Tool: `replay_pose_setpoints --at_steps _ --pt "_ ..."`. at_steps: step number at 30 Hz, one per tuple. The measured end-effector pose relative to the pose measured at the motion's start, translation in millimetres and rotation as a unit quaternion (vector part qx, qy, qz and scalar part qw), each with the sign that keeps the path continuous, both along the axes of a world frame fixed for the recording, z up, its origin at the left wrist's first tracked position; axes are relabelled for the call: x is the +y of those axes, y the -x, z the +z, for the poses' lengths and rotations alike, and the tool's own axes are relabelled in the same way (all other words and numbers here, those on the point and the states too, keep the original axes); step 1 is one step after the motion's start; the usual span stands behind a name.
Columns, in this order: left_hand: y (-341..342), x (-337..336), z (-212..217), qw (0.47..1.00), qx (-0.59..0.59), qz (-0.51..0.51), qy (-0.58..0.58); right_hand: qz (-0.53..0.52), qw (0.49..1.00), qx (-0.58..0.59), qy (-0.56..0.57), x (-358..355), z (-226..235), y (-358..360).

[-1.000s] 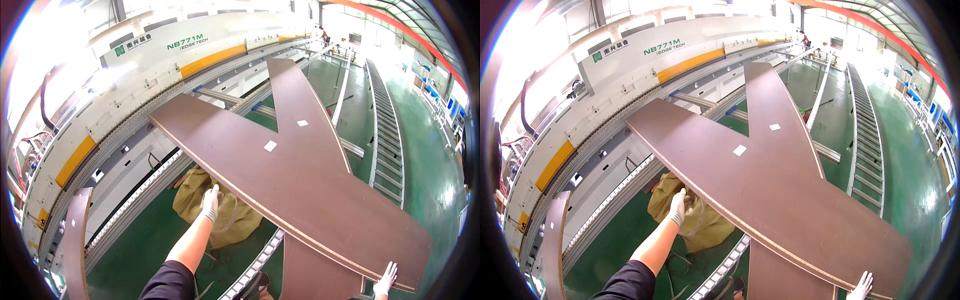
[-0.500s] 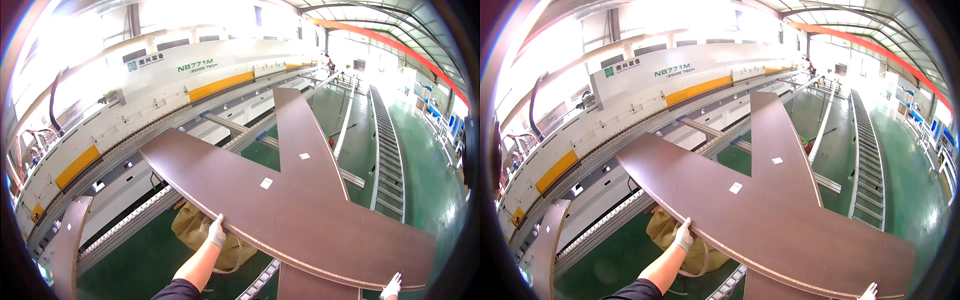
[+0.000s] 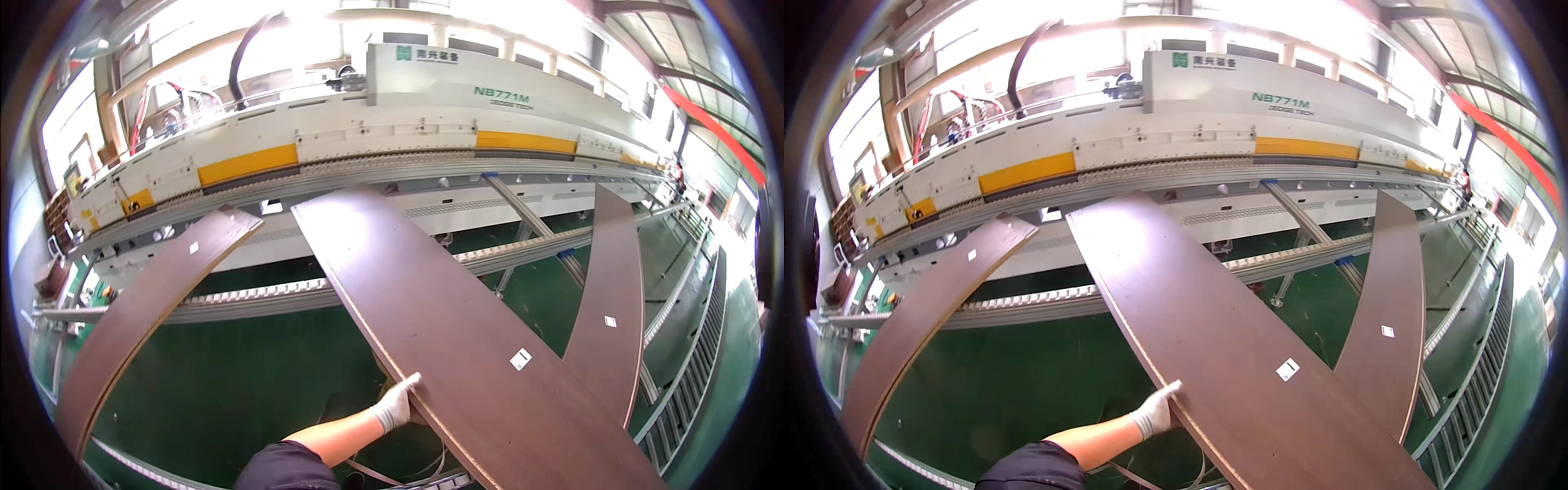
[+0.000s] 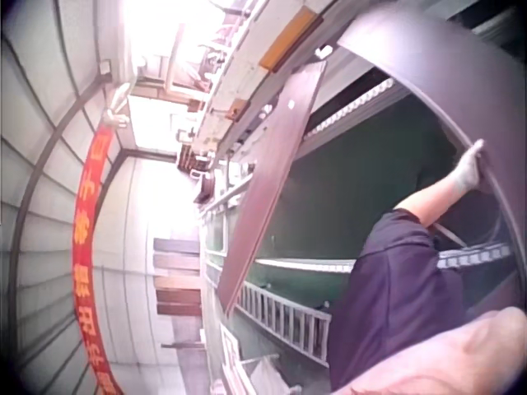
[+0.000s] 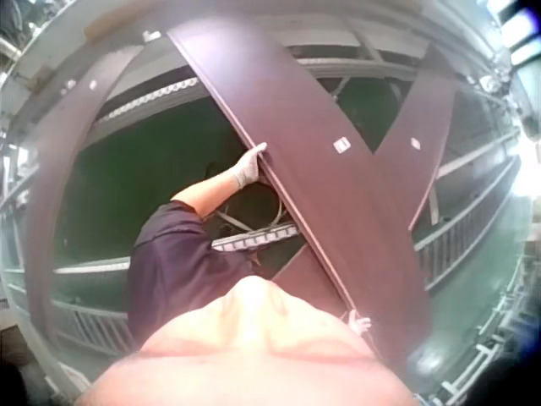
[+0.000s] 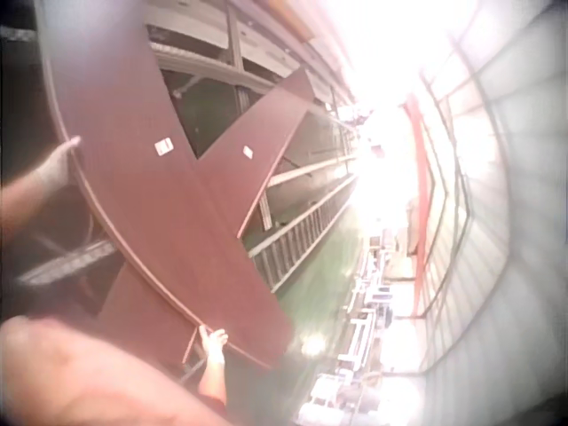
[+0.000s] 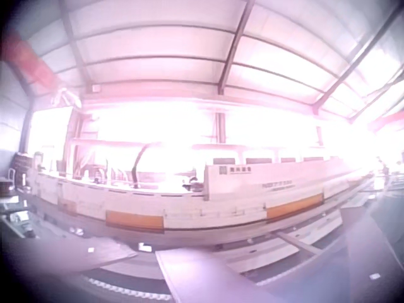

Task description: The person picks up curved wood boards from a stack and places them onto a conveyor system by hand.

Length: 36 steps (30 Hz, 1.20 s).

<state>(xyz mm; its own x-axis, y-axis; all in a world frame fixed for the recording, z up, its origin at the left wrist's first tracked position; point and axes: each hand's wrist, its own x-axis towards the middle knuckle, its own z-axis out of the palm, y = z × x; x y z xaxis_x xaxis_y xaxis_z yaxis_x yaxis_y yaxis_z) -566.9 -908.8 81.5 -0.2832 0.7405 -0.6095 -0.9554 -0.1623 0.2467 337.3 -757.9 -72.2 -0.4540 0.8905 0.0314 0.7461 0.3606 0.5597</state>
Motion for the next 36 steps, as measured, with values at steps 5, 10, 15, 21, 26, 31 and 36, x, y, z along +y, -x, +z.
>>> replay_pose_setpoints --at_steps 5,10,15,21,26,31,36 --pt "15.3 21.1 -36.5 0.993 0.032 0.114 0.019 -0.092 0.994 -0.060 -0.015 6.4 16.9 13.1" --pt "2.4 -51.0 8.5 0.988 0.045 0.141 0.046 -0.298 0.950 0.077 0.058 -52.1 159.8 253.0" --pt "-21.6 -103.5 20.6 0.987 0.033 0.157 0.015 -0.262 0.954 0.133 0.055 -77.1 170.9 243.6" --pt "-61.5 -191.5 26.0 0.981 -0.019 0.173 0.086 -0.013 0.996 -0.033 -0.082 -17.4 77.6 137.0" --pt "-77.0 -240.4 19.6 0.982 0.063 0.115 0.136 0.021 0.994 0.012 -0.111 -6.8 85.8 163.6" --pt "-82.8 -262.0 -2.2 0.977 0.163 0.012 0.139 -0.217 0.938 0.270 -0.019 13.3 94.0 267.9" --pt "-112.2 -249.8 0.4 0.860 0.389 -0.325 0.066 -0.107 0.863 0.491 -0.057 -9.7 111.0 324.1"
